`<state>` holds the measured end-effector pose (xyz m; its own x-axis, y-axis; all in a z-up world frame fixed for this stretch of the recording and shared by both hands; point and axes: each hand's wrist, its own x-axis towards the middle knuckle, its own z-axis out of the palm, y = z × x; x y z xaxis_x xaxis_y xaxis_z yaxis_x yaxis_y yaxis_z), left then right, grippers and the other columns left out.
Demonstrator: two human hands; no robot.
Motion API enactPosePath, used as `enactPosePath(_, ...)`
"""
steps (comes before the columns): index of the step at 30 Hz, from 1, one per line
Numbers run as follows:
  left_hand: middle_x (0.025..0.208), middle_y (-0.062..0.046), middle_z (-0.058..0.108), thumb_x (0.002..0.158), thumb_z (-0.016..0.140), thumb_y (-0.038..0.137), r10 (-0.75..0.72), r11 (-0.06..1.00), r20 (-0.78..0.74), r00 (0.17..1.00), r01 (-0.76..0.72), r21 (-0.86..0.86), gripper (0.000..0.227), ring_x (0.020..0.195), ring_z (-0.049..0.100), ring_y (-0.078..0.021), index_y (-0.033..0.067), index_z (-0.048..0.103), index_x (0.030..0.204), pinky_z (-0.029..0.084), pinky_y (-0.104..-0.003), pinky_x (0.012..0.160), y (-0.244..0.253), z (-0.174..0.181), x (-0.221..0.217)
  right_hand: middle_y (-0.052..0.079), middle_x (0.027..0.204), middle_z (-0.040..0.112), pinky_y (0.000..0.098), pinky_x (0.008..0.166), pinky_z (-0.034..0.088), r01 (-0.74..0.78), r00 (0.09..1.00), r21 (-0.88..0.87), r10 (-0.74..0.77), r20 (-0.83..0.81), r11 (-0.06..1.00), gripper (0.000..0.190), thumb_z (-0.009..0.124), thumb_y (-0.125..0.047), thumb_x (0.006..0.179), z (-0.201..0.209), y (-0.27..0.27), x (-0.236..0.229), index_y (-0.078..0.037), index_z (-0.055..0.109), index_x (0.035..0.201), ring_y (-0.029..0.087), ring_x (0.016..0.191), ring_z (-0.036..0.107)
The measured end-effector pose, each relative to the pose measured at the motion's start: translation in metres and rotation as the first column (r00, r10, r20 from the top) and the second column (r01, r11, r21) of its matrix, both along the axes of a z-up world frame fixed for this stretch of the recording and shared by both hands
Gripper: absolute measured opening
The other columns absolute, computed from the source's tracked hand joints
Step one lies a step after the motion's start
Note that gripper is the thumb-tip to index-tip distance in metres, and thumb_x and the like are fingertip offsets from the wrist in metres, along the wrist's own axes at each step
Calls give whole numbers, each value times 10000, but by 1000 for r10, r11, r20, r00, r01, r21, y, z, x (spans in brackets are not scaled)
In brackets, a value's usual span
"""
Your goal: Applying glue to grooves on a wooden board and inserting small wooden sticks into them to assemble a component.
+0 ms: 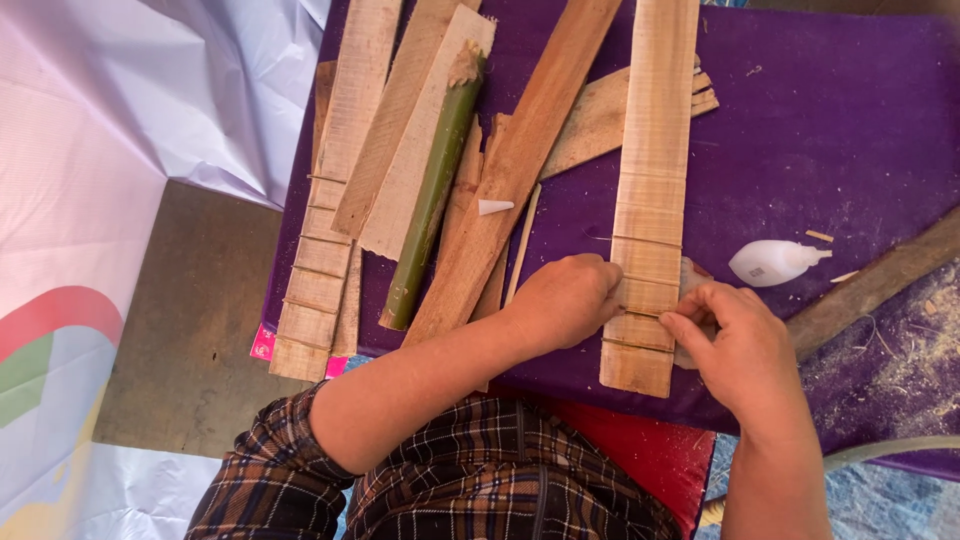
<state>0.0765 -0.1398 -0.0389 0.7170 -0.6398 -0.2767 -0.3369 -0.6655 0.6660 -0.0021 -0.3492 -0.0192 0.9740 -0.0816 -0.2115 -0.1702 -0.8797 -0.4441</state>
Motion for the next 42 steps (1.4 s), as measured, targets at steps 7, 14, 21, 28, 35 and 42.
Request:
enactPosePath(7,924,-192,684,909,689,219,-48,998,51,998,49,-34,208,878,719,-412,25,674,982,590,-503,751,1,3,5,84,880,721,447,874,514,24,999,4,-24,-48,1000,169,753,-332,877,1,-2,2,-171,719,917,302,939,676)
enactPosePath(14,817,-176,698,852,740,204,8,994,-13,1000,-9,-108,178,885,756,-388,29,714,868,619,-462,771,10,11,5,156,900,733,483,883,554,79,996,35,-77,-50,996,238,706,-418,925,8,-1,-5,-188,734,980,390,971,724)
enactPosePath(21,858,-213,718,839,748,295,36,997,-18,999,-38,-70,269,942,745,-428,31,733,883,609,-510,812,11,16,4,101,811,731,424,904,541,40,999,-26,-40,27,999,278,754,-419,882,1,9,-6,-147,702,889,318,984,709)
enactPosePath(28,923,-121,693,880,715,366,105,994,234,967,-94,-56,277,808,670,-359,99,641,877,509,-508,653,55,52,-5,21,912,730,442,897,489,108,978,-68,-93,186,992,238,737,-353,912,3,8,-22,-120,692,908,266,961,657)
enactPosePath(35,933,-85,612,891,698,124,356,933,476,804,-284,-219,101,868,616,-304,97,636,967,509,-448,609,135,54,7,146,1079,697,427,949,523,72,776,85,-109,621,994,160,781,-29,1091,-15,5,-63,68,722,1204,305,1013,635)
enactPosePath(42,932,-116,569,995,627,143,154,945,531,833,32,-325,105,805,526,-336,57,576,964,453,-429,776,125,66,-33,272,1096,691,540,1026,496,76,617,116,-138,775,990,102,709,105,1142,-11,2,-77,164,625,1140,439,1012,613)
